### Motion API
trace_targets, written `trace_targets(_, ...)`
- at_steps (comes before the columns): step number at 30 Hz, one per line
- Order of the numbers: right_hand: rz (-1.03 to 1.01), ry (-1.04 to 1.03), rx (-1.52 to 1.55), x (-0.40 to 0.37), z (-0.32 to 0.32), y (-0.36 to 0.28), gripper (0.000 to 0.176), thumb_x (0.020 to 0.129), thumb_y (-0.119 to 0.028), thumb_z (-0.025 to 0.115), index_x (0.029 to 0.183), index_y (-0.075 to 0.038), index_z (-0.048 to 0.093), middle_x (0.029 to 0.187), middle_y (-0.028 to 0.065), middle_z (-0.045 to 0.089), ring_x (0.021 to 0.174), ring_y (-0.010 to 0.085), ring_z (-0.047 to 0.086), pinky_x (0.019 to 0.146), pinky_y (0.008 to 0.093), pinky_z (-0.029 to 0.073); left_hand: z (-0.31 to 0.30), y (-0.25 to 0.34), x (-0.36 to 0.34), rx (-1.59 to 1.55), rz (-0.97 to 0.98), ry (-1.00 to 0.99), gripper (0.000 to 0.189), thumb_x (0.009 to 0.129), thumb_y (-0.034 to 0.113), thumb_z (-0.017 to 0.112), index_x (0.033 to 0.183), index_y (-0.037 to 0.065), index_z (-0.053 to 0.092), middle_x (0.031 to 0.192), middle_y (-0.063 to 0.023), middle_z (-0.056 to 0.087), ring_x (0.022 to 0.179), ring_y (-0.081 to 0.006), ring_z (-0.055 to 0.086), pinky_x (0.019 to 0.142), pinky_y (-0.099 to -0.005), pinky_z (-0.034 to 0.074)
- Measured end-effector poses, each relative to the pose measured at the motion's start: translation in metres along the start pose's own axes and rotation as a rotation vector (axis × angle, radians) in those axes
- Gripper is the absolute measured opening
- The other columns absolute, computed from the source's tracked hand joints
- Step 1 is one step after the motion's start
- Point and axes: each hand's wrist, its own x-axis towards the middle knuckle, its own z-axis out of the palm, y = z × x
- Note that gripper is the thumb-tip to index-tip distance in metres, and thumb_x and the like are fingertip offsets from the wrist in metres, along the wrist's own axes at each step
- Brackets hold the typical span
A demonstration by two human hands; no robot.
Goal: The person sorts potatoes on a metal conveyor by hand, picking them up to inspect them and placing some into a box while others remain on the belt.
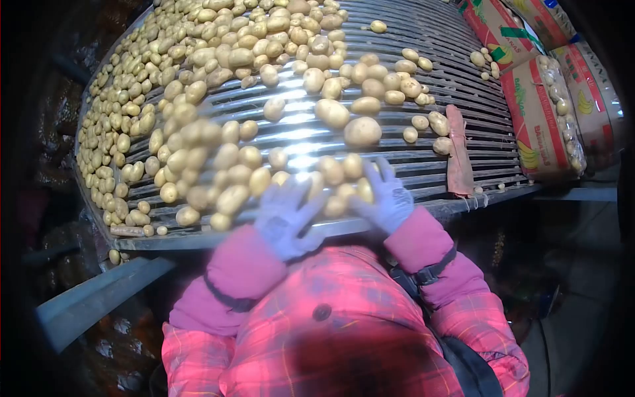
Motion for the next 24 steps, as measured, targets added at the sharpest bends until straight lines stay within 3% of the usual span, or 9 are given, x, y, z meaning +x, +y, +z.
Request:
trace_targets(4, -0.225, -0.046, 0.085, 0.012, 0.016, -0.016, 0.075, 0.072, -0.049, 0.065, 0.132, -0.011, 0.041, 0.133, 0.0227, 0.037, 0.104, 0.0399, 0.053, 0.084, 0.0479, 0.047, 0.010, -0.013, 0.014, 0.077, -0.119, -0.074, 0.086, 0.058, 0.060, 0.068, 0.129, 0.017, 0.050, 0.134, -0.0185, 0.040, 0.126, -0.0380, 0.035, 0.101, -0.0540, 0.026)
trace_targets(7, -0.301, -0.065, 0.079, 0.025, 0.011, -0.026, 0.075, 0.072, -0.048, 0.066, 0.133, -0.011, 0.041, 0.130, 0.0214, 0.039, 0.101, 0.0383, 0.054, 0.081, 0.0479, 0.047, 0.014, -0.035, 0.016, 0.230, -0.077, -0.055, 0.083, 0.059, 0.060, 0.067, 0.129, 0.019, 0.050, 0.135, -0.0170, 0.040, 0.126, -0.0382, 0.035, 0.100, -0.0537, 0.027)
trace_targets(11, -0.391, -0.049, 0.056, 0.069, 0.010, -0.052, 0.071, 0.074, -0.044, 0.064, 0.132, -0.012, 0.040, 0.125, 0.0186, 0.043, 0.101, 0.0363, 0.053, 0.083, 0.0478, 0.046, -0.009, -0.062, 0.021, 0.264, -0.321, -0.084, 0.074, 0.067, 0.056, 0.064, 0.130, 0.021, 0.049, 0.139, -0.0164, 0.038, 0.126, -0.0421, 0.033, 0.102, -0.0525, 0.029)
trace_targets(13, -0.474, 0.116, 0.232, 0.088, 0.026, -0.060, 0.066, 0.076, -0.043, 0.062, 0.130, -0.012, 0.040, 0.125, 0.0181, 0.044, 0.103, 0.0365, 0.052, 0.084, 0.0477, 0.045, -0.009, -0.085, 0.014, 0.276, -0.316, -0.034, 0.067, 0.074, 0.052, 0.060, 0.131, 0.018, 0.049, 0.139, -0.0150, 0.038, 0.124, -0.0411, 0.036, 0.102, -0.0521, 0.030)
trace_targets(17, -0.594, 0.152, 0.250, 0.105, 0.019, -0.040, 0.052, 0.079, -0.039, 0.060, 0.122, -0.010, 0.048, 0.121, 0.0173, 0.049, 0.103, 0.0355, 0.052, 0.085, 0.0485, 0.044, -0.021, -0.107, 0.002, 0.455, -0.382, 0.211, 0.055, 0.074, 0.041, 0.067, 0.121, 0.015, 0.058, 0.136, -0.0199, 0.040, 0.115, -0.0397, 0.047, 0.095, -0.0457, 0.040)
trace_targets(19, -0.490, 0.489, 0.236, 0.101, -0.012, -0.006, 0.036, 0.079, -0.028, 0.061, 0.110, -0.009, 0.056, 0.105, 0.0143, 0.058, 0.091, 0.0338, 0.057, 0.080, 0.0459, 0.046, -0.033, -0.105, 0.000, 0.343, -0.506, 0.093, 0.053, 0.074, 0.040, 0.066, 0.121, 0.015, 0.059, 0.134, -0.0241, 0.040, 0.115, -0.0410, 0.047, 0.096, -0.0467, 0.040)
trace_targets(22, -0.206, 0.618, 0.186, 0.096, -0.041, 0.076, 0.023, 0.077, -0.015, 0.062, 0.098, -0.005, 0.057, 0.090, 0.0138, 0.060, 0.080, 0.0319, 0.059, 0.072, 0.0412, 0.048, -0.027, -0.119, -0.012, 0.191, -0.449, 0.189, 0.050, 0.075, 0.035, 0.064, 0.119, 0.013, 0.058, 0.131, -0.0240, 0.041, 0.113, -0.0407, 0.046, 0.094, -0.0466, 0.039)
trace_targets(23, 0.050, 0.538, 0.373, 0.091, -0.043, 0.098, 0.026, 0.078, -0.015, 0.062, 0.101, -0.002, 0.057, 0.088, 0.0139, 0.060, 0.083, 0.0312, 0.059, 0.075, 0.0397, 0.048, -0.024, -0.125, -0.016, 0.195, -0.441, 0.184, 0.049, 0.076, 0.034, 0.063, 0.120, 0.012, 0.057, 0.131, -0.0242, 0.041, 0.114, -0.0410, 0.046, 0.094, -0.0472, 0.039)
trace_targets(24, 0.107, 0.532, 0.204, 0.096, -0.034, 0.136, 0.039, 0.082, -0.019, 0.059, 0.117, -0.002, 0.053, 0.107, 0.0190, 0.058, 0.099, 0.0338, 0.056, 0.089, 0.0399, 0.044, -0.020, -0.125, -0.015, 0.200, -0.446, 0.177, 0.049, 0.076, 0.034, 0.063, 0.120, 0.012, 0.057, 0.131, -0.0242, 0.041, 0.114, -0.0410, 0.046, 0.094, -0.0472, 0.039)
